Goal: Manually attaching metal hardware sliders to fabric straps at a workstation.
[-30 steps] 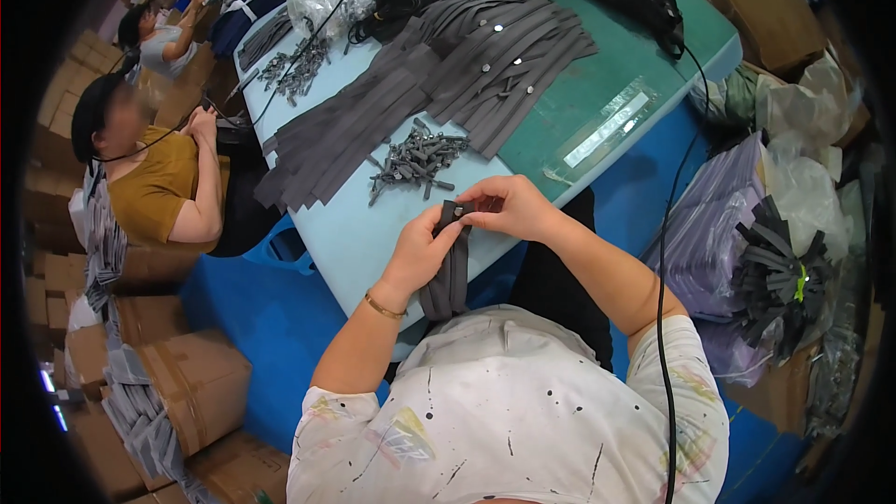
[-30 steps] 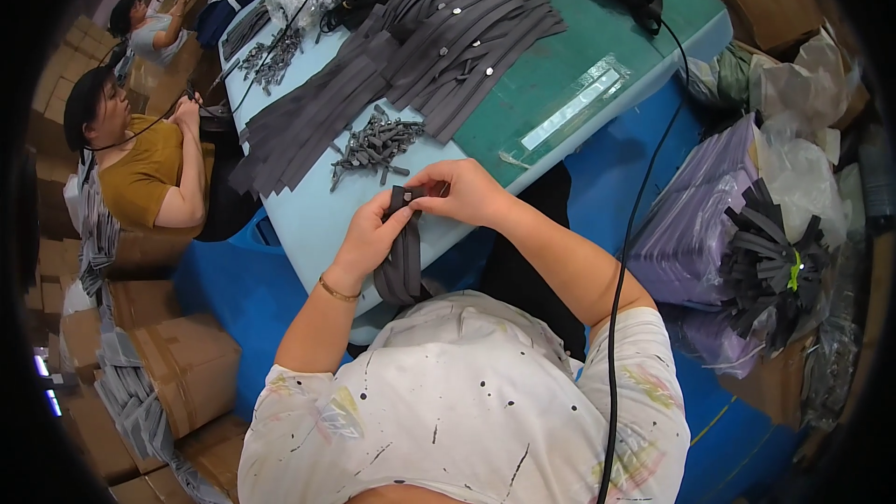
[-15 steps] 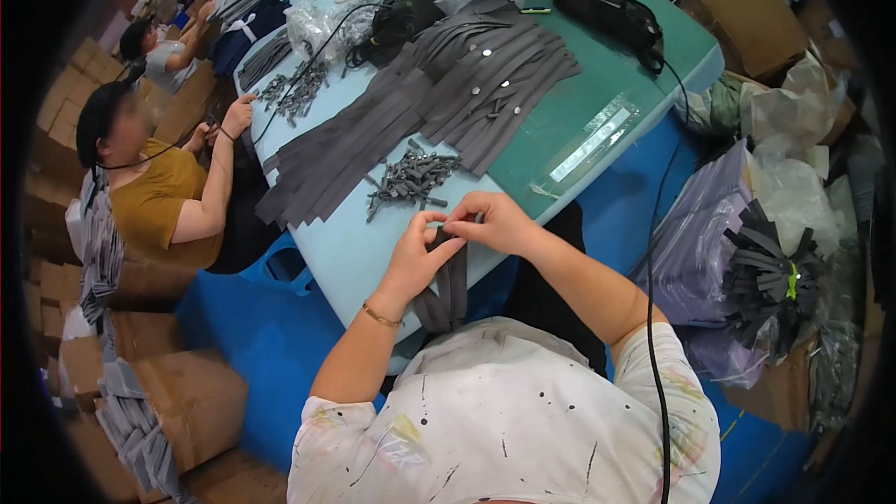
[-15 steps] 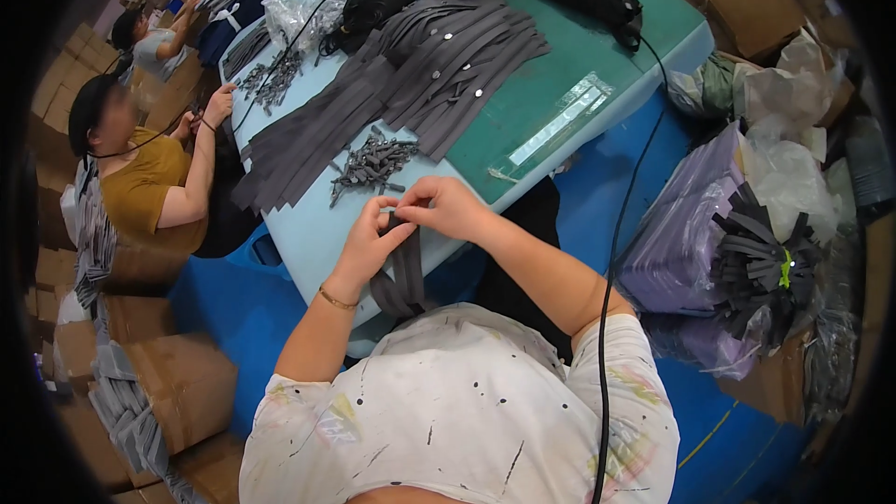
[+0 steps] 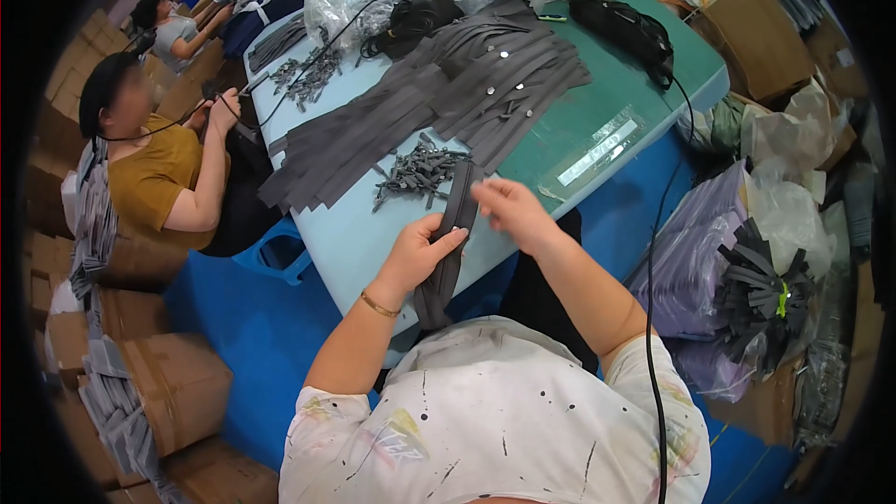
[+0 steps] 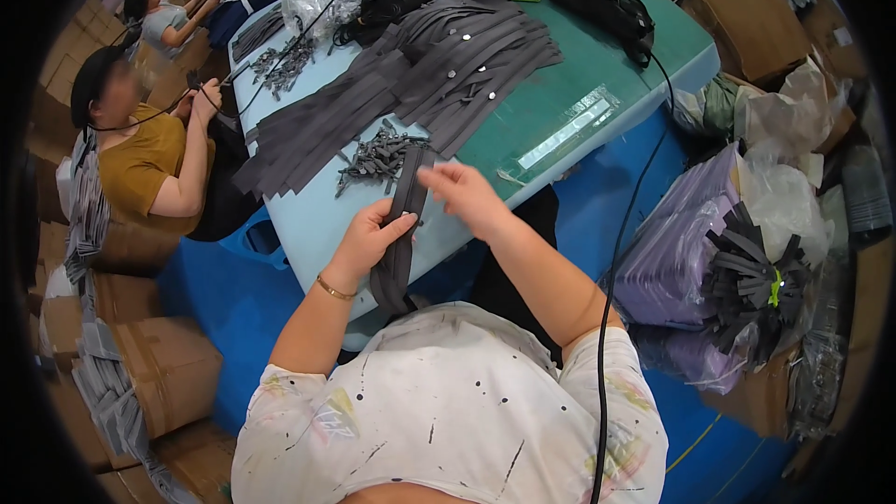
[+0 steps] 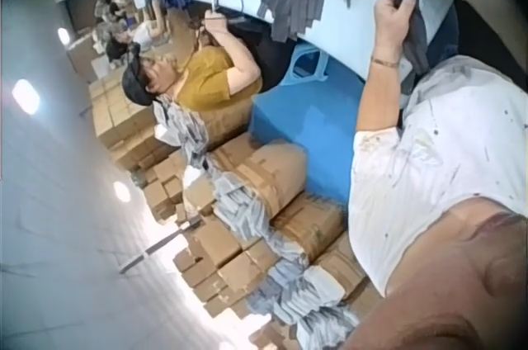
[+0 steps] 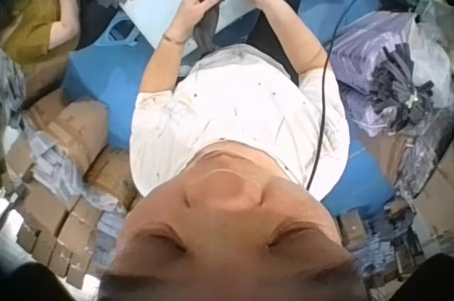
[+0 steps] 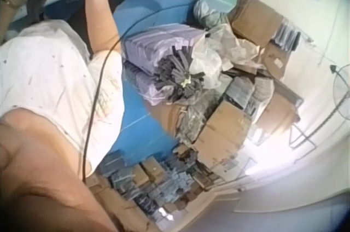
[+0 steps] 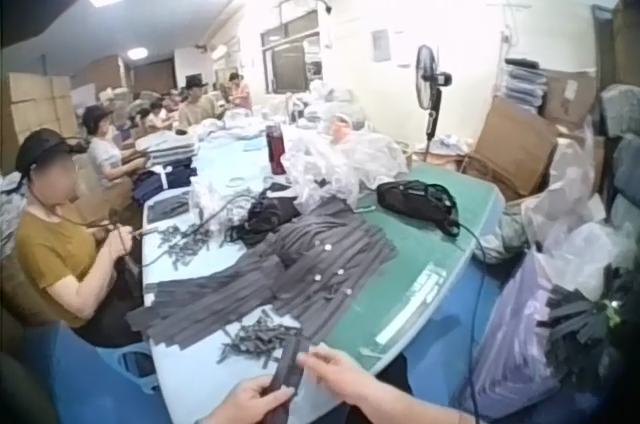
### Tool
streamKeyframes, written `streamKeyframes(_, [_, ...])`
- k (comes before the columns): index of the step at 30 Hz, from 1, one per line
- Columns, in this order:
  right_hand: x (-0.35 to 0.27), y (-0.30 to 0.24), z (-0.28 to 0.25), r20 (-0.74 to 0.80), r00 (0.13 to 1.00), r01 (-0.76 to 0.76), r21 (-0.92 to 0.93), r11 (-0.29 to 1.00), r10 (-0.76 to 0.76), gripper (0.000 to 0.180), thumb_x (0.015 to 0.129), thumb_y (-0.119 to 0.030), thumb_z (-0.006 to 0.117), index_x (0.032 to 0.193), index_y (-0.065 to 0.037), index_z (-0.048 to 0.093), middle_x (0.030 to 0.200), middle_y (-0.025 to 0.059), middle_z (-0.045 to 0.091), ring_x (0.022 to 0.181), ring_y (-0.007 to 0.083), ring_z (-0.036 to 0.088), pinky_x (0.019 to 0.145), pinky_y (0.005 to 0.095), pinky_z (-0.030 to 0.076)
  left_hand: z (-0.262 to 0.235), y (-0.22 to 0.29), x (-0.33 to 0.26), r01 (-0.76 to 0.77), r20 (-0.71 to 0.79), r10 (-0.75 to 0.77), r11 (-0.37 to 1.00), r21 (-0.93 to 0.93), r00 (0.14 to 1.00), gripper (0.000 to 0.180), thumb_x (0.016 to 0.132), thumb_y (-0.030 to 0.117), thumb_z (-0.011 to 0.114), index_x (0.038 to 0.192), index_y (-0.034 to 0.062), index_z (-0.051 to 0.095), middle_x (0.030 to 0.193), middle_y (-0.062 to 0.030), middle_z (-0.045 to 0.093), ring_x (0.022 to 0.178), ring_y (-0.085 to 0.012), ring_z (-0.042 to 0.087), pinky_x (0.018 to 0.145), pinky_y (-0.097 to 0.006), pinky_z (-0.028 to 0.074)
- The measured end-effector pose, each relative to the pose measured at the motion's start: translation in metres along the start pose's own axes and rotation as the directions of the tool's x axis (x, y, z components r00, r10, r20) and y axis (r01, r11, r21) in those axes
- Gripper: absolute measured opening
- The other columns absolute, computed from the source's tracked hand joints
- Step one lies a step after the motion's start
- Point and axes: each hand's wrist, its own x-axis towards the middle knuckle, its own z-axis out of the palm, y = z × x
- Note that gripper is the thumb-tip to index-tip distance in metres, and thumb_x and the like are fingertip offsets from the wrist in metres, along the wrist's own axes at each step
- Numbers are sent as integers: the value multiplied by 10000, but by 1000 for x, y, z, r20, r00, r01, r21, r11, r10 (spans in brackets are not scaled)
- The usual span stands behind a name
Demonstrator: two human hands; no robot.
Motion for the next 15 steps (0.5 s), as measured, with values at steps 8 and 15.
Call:
streamKeyframes(8, [7,12,-3,142,945,317,-188,930,-293,166,853,-171,634,849,-5,636,786,5,628,694,50,532,593,195,408,0,0,0,13,28,-15,996,83,999,160,869,172,605,918,20,600,756,18,587,655,-56,524,583,-201,423])
streamKeyframes(15, [38,-39,-16,19,936,345,-256,903,-352,202,836,-225,661,796,-32,616,685,-15,578,581,56,488,493,207,369,2,-20,7,-237,-116,245,968,81,962,317,894,250,583,1106,25,514,815,-11,572,670,-43,491,556,-199,402])
